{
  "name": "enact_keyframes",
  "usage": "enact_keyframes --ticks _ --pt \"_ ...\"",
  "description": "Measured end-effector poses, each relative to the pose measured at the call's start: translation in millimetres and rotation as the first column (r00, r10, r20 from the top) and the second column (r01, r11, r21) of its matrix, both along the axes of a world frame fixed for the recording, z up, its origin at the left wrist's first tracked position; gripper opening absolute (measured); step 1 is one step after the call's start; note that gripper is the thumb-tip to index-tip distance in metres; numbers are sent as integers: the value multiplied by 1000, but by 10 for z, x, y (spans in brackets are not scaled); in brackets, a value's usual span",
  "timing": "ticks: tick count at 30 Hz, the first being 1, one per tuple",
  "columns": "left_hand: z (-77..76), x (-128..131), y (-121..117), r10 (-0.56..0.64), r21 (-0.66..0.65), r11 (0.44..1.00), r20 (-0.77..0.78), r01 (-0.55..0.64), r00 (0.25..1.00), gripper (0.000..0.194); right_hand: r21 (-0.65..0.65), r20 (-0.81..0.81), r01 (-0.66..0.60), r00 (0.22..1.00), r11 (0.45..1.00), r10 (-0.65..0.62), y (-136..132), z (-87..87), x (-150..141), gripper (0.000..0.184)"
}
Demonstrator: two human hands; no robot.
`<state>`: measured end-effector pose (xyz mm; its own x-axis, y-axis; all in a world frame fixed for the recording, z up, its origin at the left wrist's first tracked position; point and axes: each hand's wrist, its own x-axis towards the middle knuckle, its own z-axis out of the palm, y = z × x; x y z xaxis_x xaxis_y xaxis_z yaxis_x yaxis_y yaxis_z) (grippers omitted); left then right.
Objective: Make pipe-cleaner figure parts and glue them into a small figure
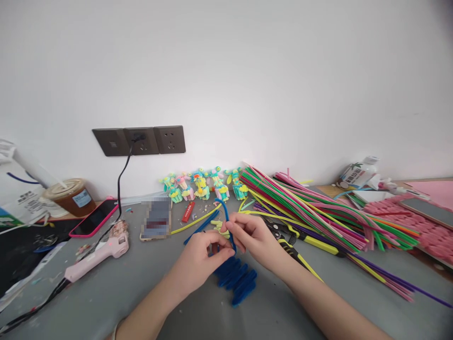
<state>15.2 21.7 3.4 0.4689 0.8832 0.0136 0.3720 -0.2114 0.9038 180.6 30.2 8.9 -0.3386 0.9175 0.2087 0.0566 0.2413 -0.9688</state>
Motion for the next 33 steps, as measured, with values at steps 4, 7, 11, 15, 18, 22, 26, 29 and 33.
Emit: enact_keyframes --ticks 4,7,11,15,18,22,26,29,33 --pt "3 -24 -4 -19 43 999 -95 23 995 14 -34 65 -115 991 993 117 -28 -7 -23 38" --pt "10 -68 63 31 45 999 -37 -29 999 17 -47 -55 0 998 999 -3 -3 -28 -18 35" --pt "1 -109 151 201 -6 979 158 -203 967 25 -145 -337 95 931 985 -140 35 -42 -11 30" --pt "-31 -123 187 308 -96 951 254 -293 917 27 -191 -419 22 902 981 -101 27 -40 -31 29" --pt "-29 -130 191 315 -80 949 260 -305 913 26 -181 -387 3 919 984 -74 21 -33 -35 30" --pt "25 -105 136 164 3 986 137 -166 977 20 -102 -234 53 969 993 -76 26 -24 -13 33" --pt "49 -42 24 37 28 999 -44 -36 998 13 -58 -68 -19 998 998 15 1 -22 -13 35" --pt "23 -17 -23 -30 -16 999 -162 28 986 12 -87 -19 -133 991 987 132 -23 -18 -31 34" --pt "0 -31 17 38 -1 999 -158 -39 987 10 -31 -37 -55 998 998 54 4 -12 -25 36"
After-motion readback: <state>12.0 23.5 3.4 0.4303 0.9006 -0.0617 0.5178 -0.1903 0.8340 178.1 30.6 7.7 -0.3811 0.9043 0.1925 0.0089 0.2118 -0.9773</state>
